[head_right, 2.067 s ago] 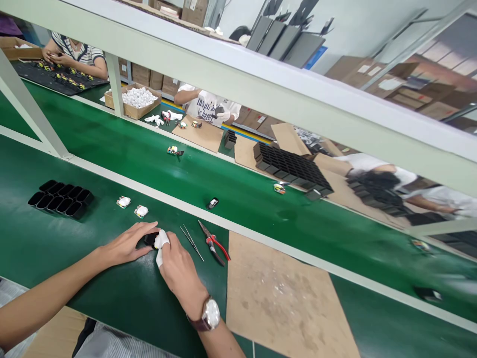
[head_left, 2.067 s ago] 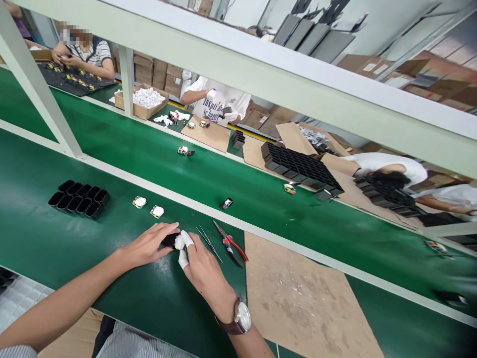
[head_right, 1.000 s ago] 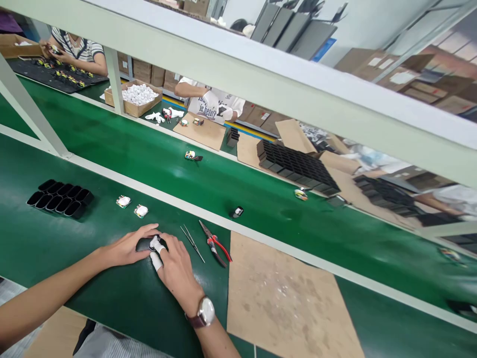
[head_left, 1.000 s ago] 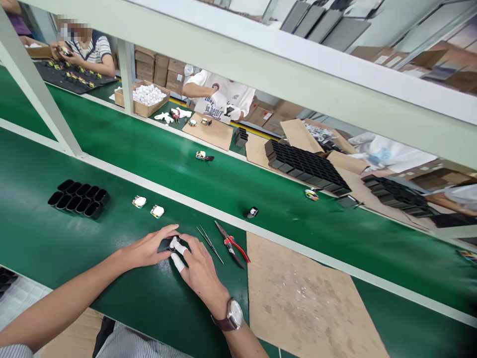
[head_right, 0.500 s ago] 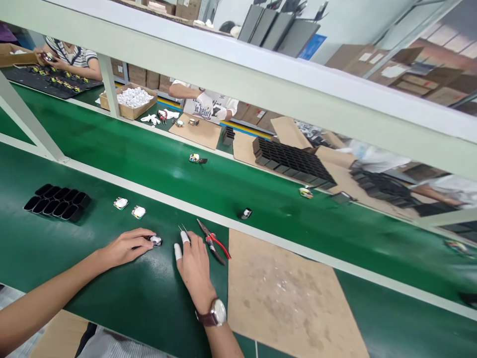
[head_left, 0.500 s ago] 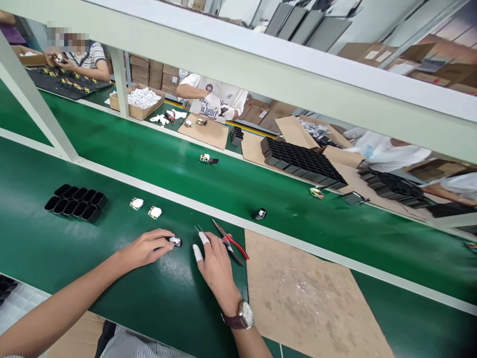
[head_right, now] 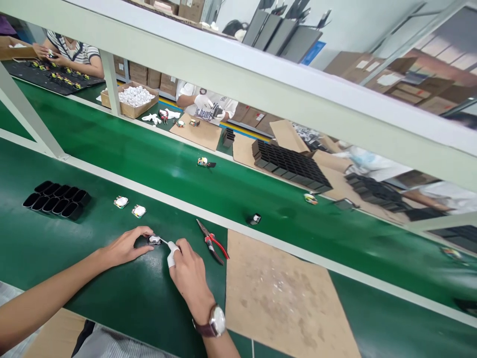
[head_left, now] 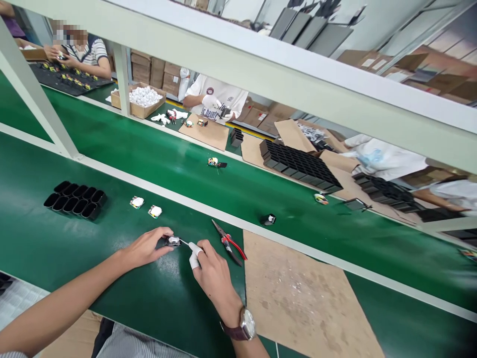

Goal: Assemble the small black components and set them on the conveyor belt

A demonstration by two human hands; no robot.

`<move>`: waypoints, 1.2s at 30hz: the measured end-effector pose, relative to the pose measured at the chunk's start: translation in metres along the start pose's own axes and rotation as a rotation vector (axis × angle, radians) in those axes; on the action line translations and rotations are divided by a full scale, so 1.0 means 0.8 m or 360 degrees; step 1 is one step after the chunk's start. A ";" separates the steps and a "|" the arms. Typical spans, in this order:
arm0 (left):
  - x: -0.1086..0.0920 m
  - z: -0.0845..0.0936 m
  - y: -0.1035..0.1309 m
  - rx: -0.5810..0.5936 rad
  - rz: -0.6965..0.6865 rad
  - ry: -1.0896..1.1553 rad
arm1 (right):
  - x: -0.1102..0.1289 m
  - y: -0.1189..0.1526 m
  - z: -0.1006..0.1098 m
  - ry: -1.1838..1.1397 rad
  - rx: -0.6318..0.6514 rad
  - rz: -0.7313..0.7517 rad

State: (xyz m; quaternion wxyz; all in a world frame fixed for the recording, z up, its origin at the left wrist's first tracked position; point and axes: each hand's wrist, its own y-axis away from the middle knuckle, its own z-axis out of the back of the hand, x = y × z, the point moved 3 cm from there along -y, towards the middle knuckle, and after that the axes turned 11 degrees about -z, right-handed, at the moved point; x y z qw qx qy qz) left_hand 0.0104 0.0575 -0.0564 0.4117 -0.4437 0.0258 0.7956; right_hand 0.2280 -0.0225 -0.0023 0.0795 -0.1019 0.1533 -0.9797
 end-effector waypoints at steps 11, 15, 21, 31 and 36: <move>0.007 -0.005 0.002 -0.0029 -0.0032 0.0044 | 0.011 -0.022 -0.002 0.0113 0.0095 0.0100; 0.005 -0.004 0.003 -0.0025 -0.0025 0.0049 | 0.016 -0.030 -0.002 0.0105 0.0151 0.0159; -0.003 0.001 0.000 -0.0030 -0.0123 -0.0042 | 0.018 -0.032 0.007 0.0136 0.0161 0.0212; -0.022 0.010 -0.010 -0.0002 -0.0456 -0.0176 | -0.022 -0.026 -0.001 -0.0182 0.0047 -0.0082; -0.021 0.008 -0.006 -0.0022 -0.0445 -0.0256 | -0.050 -0.017 -0.024 -0.0134 -0.0077 -0.0156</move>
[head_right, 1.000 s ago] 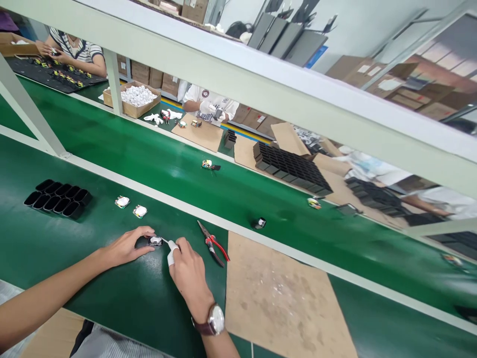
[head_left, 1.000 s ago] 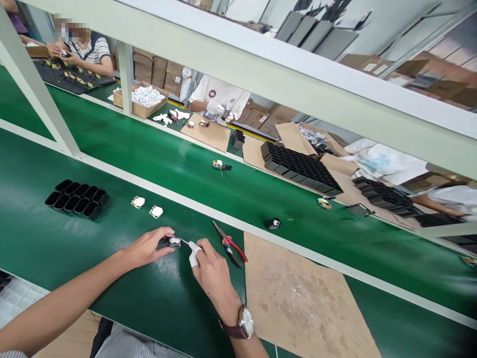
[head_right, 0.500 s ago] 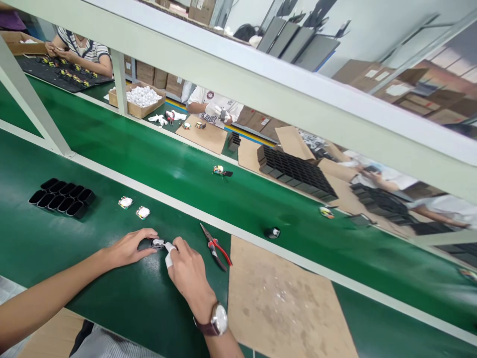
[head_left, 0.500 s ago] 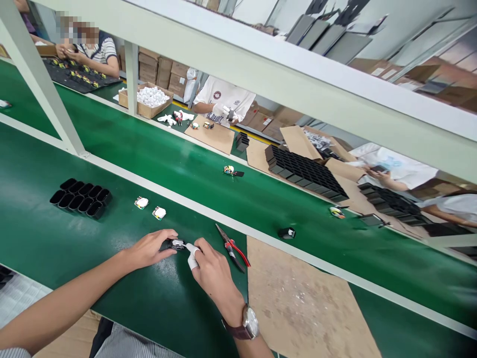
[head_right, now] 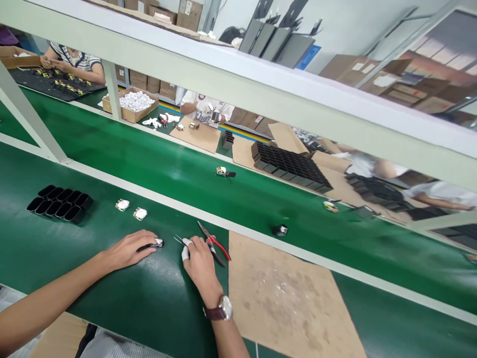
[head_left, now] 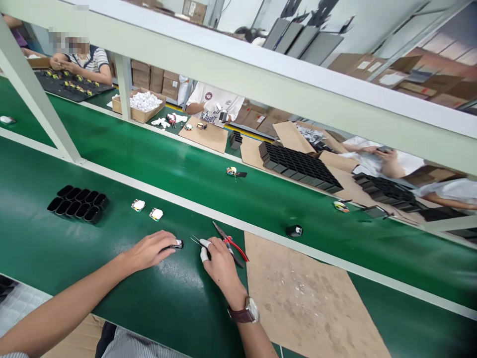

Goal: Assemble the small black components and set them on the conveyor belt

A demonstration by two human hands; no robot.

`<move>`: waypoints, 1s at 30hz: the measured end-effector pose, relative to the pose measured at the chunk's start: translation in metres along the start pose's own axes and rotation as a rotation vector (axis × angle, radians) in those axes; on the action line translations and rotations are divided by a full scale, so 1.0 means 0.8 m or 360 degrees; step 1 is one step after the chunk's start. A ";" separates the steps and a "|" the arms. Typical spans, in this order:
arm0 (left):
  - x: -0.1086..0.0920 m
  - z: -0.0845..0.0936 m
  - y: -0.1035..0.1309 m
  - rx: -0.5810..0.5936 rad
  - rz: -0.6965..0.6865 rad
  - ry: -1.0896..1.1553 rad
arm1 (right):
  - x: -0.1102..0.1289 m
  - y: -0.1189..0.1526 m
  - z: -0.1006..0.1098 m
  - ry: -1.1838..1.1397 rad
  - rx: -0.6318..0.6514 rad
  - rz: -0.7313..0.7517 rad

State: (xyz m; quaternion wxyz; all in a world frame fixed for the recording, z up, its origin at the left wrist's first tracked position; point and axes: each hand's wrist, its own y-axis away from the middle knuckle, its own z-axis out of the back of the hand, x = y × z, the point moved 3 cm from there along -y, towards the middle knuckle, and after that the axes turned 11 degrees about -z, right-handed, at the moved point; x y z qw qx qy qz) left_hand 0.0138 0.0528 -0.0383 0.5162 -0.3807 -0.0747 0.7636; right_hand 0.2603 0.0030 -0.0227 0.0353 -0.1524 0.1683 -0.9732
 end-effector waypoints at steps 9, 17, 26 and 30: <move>-0.011 0.000 -0.007 -0.0061 -0.0179 -0.0109 | 0.040 -0.015 0.001 -0.0578 -0.0107 0.0121; 0.000 -0.007 -0.012 -0.0048 -0.0148 -0.0088 | 0.048 0.005 -0.024 -0.0684 0.0040 0.0211; -0.009 -0.011 -0.016 -0.0074 -0.0182 -0.0144 | 0.024 0.002 -0.014 -0.0460 -0.0124 0.0100; 0.022 0.012 -0.039 -0.0072 -0.0019 -0.0169 | -0.002 -0.003 -0.011 -0.0251 -0.0175 0.0006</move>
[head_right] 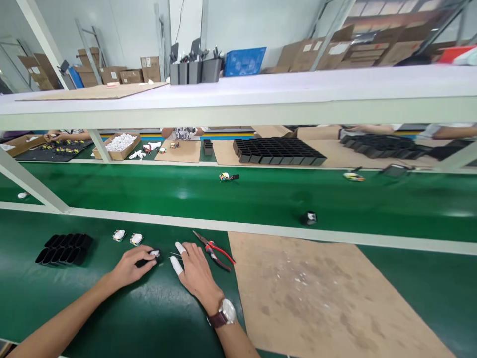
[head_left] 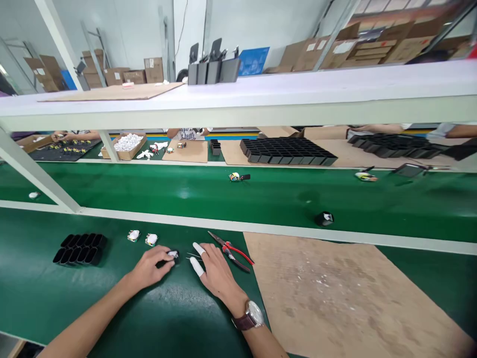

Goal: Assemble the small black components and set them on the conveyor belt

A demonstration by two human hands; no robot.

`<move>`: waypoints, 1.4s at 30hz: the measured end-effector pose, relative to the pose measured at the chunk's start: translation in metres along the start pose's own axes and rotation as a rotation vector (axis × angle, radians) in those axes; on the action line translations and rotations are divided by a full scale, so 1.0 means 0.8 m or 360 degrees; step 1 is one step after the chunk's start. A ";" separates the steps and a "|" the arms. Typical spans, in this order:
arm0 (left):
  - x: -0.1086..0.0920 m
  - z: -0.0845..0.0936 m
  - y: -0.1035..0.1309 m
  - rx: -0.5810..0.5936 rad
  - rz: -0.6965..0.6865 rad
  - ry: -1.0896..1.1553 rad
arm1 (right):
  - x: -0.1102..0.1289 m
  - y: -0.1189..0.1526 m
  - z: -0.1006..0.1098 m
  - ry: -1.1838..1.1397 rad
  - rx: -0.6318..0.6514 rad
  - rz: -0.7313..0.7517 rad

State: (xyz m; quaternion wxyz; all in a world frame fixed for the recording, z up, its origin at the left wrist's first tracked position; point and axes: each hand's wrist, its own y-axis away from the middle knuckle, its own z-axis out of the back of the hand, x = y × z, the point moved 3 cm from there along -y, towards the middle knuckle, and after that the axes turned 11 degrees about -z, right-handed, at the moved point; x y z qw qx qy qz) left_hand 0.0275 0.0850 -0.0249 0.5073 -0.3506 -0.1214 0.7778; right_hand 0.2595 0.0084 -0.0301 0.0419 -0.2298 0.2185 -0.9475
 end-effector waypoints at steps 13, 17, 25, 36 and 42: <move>0.182 0.146 -0.067 -0.0174 0.0719 -0.0753 | -0.032 0.000 -0.020 0.0054 -0.0291 0.0055; 0.152 0.194 0.004 -0.0236 0.0713 -0.0866 | -0.023 0.001 -0.022 -0.0110 -0.0305 0.0084; 0.112 0.236 0.121 -0.0043 0.0764 -0.1277 | 0.068 -0.058 -0.074 -0.0125 0.0088 0.0281; 0.034 0.165 0.040 -0.0162 0.0420 -0.0581 | 0.066 -0.047 -0.077 -0.0099 0.0296 0.0232; -0.021 0.046 0.002 0.0193 0.0070 -0.0255 | 0.026 0.009 -0.019 -0.0272 0.0256 0.0126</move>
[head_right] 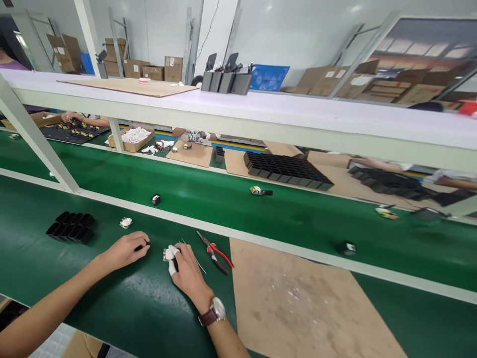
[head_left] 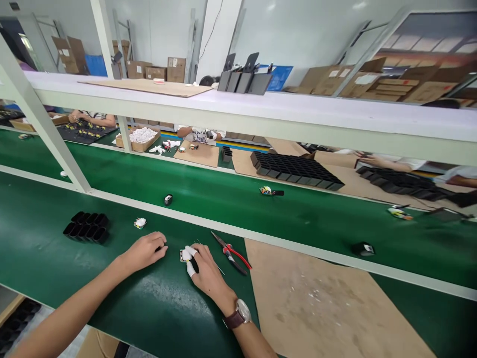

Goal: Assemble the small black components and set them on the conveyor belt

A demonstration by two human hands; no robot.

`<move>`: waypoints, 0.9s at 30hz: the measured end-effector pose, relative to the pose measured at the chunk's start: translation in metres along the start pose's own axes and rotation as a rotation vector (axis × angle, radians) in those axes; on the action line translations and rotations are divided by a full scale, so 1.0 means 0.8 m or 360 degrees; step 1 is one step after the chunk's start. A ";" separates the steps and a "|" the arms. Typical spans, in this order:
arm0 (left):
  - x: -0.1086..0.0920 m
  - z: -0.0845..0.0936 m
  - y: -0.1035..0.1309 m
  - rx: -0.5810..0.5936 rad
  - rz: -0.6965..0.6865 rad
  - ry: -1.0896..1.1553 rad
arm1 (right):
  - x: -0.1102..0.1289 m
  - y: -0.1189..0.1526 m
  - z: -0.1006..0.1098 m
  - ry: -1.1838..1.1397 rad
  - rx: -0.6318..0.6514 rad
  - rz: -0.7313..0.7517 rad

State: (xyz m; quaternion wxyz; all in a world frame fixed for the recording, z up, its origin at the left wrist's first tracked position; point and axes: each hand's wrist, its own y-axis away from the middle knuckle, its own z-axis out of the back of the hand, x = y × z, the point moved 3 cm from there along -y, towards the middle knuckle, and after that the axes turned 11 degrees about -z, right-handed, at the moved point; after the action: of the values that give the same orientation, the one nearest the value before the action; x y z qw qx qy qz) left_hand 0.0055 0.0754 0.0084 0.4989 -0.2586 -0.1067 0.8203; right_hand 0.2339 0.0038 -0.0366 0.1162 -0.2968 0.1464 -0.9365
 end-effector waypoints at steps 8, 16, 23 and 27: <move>0.021 -0.025 0.011 -0.0032 0.0315 0.0344 | -0.008 0.018 -0.001 -0.0022 -0.0217 -0.0039; 0.019 -0.038 0.027 0.0069 0.0406 0.0798 | 0.035 0.006 0.016 -0.0119 -0.0279 0.0023; 0.002 -0.043 0.023 0.0091 0.0308 0.0667 | 0.066 -0.007 0.022 0.0114 -0.0217 0.0156; 0.000 -0.041 0.024 0.0096 0.0246 0.0652 | 0.067 -0.008 0.020 0.0197 -0.0193 0.0181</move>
State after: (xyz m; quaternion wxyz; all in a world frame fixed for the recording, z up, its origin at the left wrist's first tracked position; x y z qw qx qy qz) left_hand 0.0086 0.0633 -0.0273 0.4534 -0.4121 0.0415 0.7893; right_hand 0.1997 -0.0097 0.0064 0.1415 -0.2360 0.2264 -0.9344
